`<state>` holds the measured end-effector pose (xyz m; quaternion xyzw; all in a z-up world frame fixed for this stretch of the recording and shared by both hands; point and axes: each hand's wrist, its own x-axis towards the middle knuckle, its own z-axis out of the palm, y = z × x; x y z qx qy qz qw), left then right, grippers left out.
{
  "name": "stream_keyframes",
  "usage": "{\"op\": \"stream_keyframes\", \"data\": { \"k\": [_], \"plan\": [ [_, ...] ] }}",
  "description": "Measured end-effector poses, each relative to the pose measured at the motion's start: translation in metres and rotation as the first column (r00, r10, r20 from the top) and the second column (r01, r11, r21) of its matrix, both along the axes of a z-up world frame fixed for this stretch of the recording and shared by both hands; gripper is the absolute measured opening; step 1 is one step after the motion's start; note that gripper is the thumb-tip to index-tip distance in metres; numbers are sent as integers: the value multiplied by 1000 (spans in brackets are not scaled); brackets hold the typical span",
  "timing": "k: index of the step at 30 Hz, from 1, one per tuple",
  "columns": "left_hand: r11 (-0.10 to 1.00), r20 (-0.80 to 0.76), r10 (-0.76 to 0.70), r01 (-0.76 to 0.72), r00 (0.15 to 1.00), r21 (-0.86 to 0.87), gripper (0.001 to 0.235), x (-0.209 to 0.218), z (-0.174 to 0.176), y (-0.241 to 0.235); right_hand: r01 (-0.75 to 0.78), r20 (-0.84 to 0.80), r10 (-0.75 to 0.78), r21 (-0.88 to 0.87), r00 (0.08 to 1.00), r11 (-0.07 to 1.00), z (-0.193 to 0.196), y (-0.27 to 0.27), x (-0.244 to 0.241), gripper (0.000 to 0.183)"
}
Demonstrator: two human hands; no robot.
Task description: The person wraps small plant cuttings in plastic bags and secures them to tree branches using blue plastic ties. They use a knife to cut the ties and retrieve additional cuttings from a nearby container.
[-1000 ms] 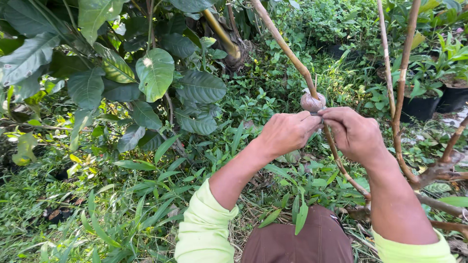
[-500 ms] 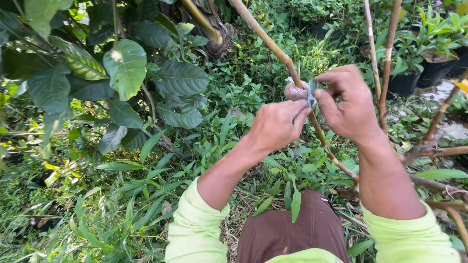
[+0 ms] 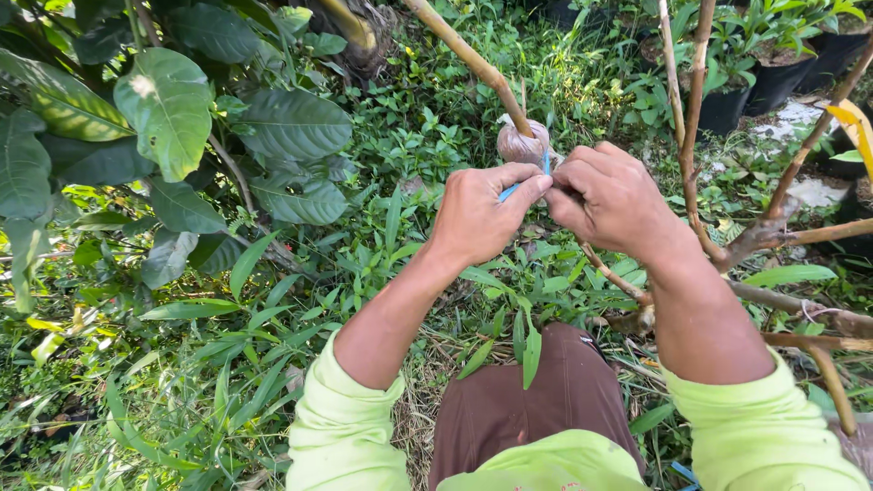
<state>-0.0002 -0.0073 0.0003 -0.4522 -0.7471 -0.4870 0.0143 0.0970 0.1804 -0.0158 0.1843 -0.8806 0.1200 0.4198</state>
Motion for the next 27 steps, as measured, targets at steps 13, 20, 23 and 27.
{"op": "stream_keyframes", "data": {
  "k": [13,20,23,27],
  "plan": [
    [988,-142,100,-81,985,134,19,-16,-10,-21,194,5,-194,-65,981,979,-5,25,-6,11],
    [980,-227,68,-22,972,199,21,-20,-13,-13,-305,-58,570,-886,820,348,-15,9,-11,10],
    [986,-186,92,-64,978,154,26,-20,-13,-10,-377,-207,667,-919,716,119,-23,11,-18,8],
    [984,-292,117,-71,949,164,53,-24,-11,-6,-373,10,612,-786,791,494,-26,31,-25,18]
  ]
}}
